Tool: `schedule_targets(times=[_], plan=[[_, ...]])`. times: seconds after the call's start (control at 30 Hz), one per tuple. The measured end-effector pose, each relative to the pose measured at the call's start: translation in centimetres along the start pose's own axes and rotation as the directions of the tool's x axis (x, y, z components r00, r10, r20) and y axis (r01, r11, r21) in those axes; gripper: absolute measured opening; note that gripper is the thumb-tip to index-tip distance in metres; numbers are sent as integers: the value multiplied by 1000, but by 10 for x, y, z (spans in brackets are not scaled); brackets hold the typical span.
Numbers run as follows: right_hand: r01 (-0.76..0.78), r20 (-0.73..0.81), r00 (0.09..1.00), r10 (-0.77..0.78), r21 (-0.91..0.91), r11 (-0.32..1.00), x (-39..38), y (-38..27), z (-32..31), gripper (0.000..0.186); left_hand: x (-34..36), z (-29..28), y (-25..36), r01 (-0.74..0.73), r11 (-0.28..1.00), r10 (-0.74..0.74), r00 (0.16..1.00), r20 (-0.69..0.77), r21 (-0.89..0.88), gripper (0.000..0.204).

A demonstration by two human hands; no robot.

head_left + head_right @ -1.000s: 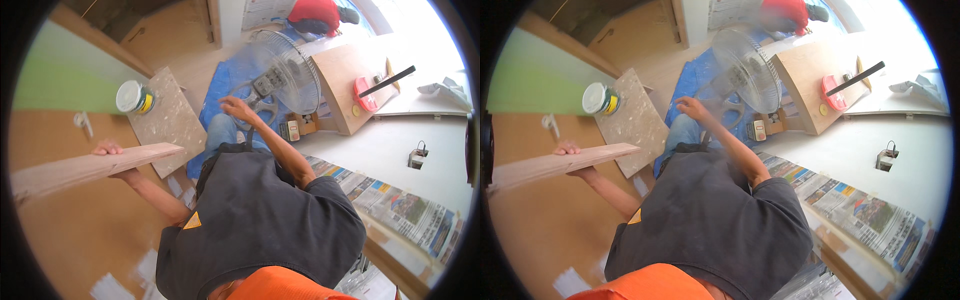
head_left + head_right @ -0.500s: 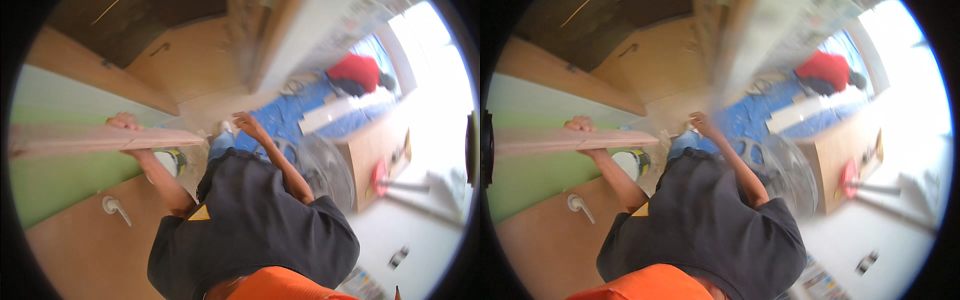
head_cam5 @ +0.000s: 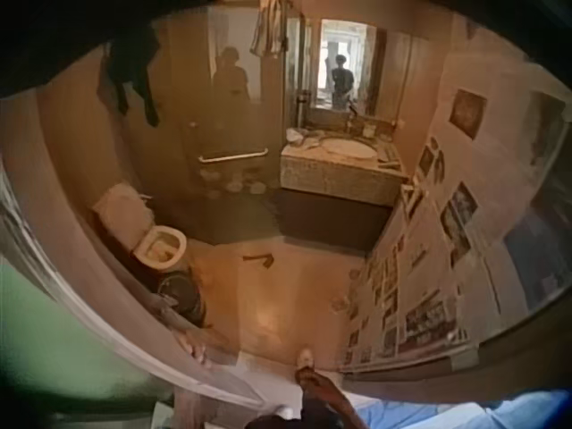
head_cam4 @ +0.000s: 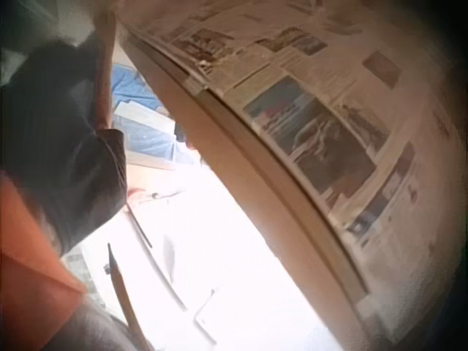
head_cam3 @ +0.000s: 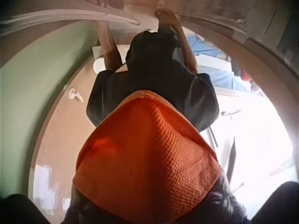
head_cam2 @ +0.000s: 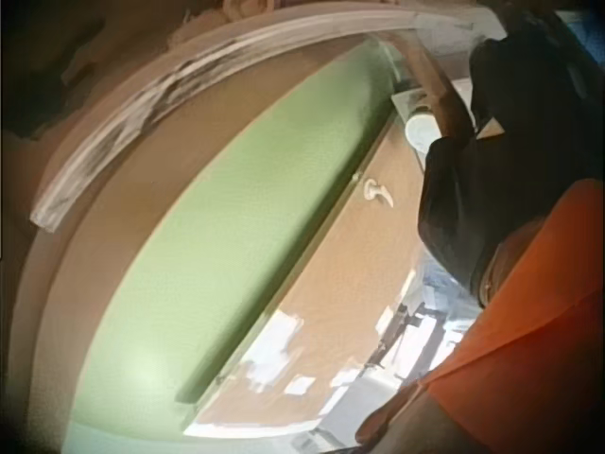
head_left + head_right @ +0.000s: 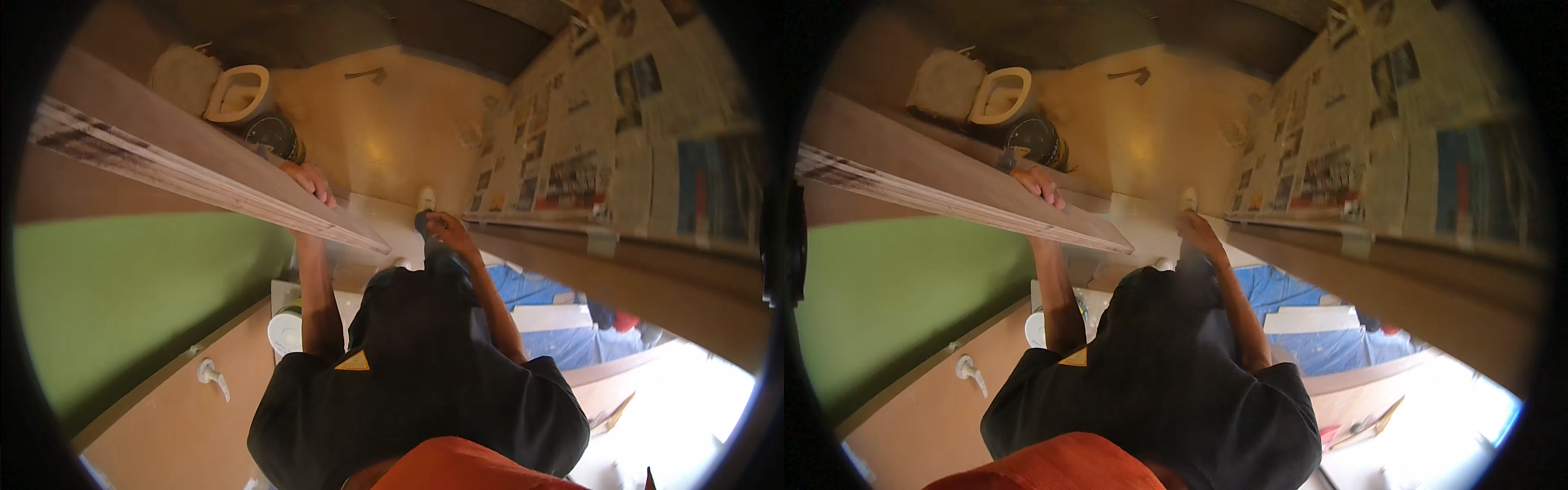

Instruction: The person picks up a wooden cabinet door, positions it against a wall-mounted cabinet frame, and uses a cordless drill to attach the door with screws. The person aligns the door and fastens multiple screws to secure it in place.

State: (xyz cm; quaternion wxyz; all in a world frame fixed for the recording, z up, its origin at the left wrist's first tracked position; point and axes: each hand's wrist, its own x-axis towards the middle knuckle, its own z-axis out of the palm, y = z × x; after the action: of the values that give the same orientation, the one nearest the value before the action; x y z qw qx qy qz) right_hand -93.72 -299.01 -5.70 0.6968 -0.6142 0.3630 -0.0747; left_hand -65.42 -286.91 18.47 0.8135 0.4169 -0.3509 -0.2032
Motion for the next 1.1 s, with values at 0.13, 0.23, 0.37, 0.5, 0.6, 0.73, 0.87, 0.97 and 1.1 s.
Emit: schedule_targets(times=[0.13, 0.23, 0.37, 0.5, 0.6, 0.73, 0.87, 0.97, 1.1], plan=[[-78, 94, 992, 85, -73, 994, 120, -27, -55, 38, 84, 19, -67, -58, 995, 57, 998, -18, -75, 27], [-219, 24, 975, 219, -2, 976, 205, -54, -90, 37, 160, 17, -103, -147, 989, 148, 989, -8, 7, 28], [-289, -52, 952, 302, 179, 941, 299, -92, -136, 36, 245, 9, -142, -112, 992, 108, 991, -79, -51, 30], [-324, -54, 935, 350, 273, 906, 407, -111, -182, 37, 326, -15, -200, -146, 946, 202, 964, -172, 289, 30], [-327, -100, 917, 386, 363, 872, 504, -103, -216, 37, 388, -51, -270, -125, 963, 193, 938, -288, 238, 33], [-248, -234, 877, 420, 527, 813, 643, -61, -236, 46, 467, -119, -382, -204, 967, 228, 961, -159, 152, 29], [-147, -240, 850, 468, 747, 649, 778, 16, -245, 54, 508, -152, -488, -90, 996, 88, 986, -145, -8, 26], [-36, -232, 887, 399, 827, 561, 885, 92, -267, 61, 518, -172, -573, -19, 998, 11, 990, -139, -56, 35], [-11, -177, 913, 366, 889, 458, 1017, 191, -301, 70, 500, -219, -673, 8, 990, -6, 1000, 8, -143, 37]])
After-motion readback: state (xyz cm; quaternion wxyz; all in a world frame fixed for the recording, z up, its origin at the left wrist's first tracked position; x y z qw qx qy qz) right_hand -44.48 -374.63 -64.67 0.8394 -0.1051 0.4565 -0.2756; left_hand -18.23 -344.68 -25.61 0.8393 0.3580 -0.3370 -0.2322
